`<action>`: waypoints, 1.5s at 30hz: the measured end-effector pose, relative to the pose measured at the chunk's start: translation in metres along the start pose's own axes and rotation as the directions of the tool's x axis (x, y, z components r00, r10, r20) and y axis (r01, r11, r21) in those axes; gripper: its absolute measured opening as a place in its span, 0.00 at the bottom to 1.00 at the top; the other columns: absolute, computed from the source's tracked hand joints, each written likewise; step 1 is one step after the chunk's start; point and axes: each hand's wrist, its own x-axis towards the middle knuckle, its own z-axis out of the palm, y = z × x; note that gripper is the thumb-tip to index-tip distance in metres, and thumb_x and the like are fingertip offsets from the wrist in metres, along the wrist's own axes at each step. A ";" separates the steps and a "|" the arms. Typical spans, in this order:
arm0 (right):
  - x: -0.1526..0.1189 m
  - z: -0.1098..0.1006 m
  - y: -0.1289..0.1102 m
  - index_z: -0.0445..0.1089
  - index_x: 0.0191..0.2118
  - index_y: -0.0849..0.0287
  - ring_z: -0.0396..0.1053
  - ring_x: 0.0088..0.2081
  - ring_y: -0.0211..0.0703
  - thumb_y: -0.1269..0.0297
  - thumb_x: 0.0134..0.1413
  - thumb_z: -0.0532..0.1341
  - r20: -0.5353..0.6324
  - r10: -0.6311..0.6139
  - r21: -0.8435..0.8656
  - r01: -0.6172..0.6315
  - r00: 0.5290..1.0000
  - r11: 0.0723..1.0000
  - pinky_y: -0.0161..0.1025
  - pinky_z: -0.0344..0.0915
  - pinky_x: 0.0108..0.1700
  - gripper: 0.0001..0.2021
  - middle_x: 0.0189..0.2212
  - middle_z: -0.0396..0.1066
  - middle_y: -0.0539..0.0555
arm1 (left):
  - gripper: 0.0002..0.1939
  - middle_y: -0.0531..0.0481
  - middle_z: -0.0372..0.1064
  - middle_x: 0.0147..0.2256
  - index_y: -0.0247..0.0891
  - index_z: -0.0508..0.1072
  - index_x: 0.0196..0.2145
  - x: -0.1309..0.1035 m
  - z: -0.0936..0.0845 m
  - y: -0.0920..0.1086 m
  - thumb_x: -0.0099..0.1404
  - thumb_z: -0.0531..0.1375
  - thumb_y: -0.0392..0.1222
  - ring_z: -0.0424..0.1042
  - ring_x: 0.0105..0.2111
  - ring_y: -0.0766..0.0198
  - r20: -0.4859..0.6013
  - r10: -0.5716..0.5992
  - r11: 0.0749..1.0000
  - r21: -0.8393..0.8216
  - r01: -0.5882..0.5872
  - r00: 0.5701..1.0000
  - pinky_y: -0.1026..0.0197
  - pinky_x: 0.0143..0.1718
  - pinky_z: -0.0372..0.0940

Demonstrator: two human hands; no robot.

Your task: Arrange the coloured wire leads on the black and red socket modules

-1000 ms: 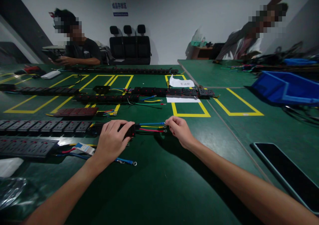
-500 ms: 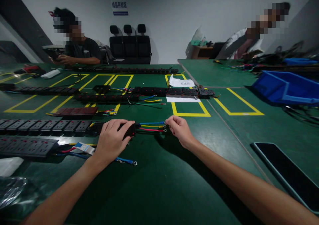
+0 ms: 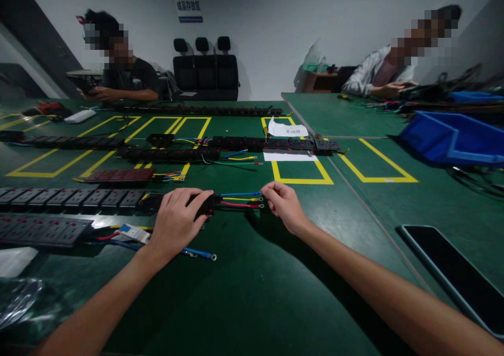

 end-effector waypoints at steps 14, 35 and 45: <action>-0.001 0.002 -0.005 0.71 0.30 0.59 0.60 0.20 0.32 0.51 0.49 0.65 0.045 -0.010 -0.073 0.014 0.999 0.997 0.29 0.54 0.15 0.15 0.25 0.67 0.49 | 0.30 0.42 0.71 0.50 0.40 0.70 0.59 0.000 0.000 -0.001 0.60 0.68 0.32 0.69 0.51 0.47 -0.006 -0.002 1.000 0.004 0.002 1.000 0.43 0.53 0.63; -0.001 0.001 -0.005 0.72 0.35 0.60 0.60 0.17 0.31 0.56 0.47 0.64 0.075 0.017 -0.079 -0.011 0.997 0.997 0.29 0.51 0.15 0.13 0.22 0.68 0.47 | 0.30 0.43 0.71 0.49 0.41 0.69 0.59 0.000 0.000 0.000 0.60 0.68 0.31 0.69 0.50 0.47 -0.009 0.001 1.000 0.004 -0.001 1.000 0.44 0.53 0.63; 0.000 -0.001 -0.004 0.72 0.35 0.60 0.60 0.17 0.31 0.56 0.48 0.64 0.066 0.010 -0.054 -0.006 0.998 0.999 0.28 0.52 0.15 0.12 0.23 0.68 0.48 | 0.30 0.43 0.71 0.50 0.40 0.70 0.59 0.000 0.000 -0.001 0.60 0.69 0.31 0.68 0.51 0.47 -0.007 -0.002 1.000 0.008 0.002 1.000 0.44 0.53 0.63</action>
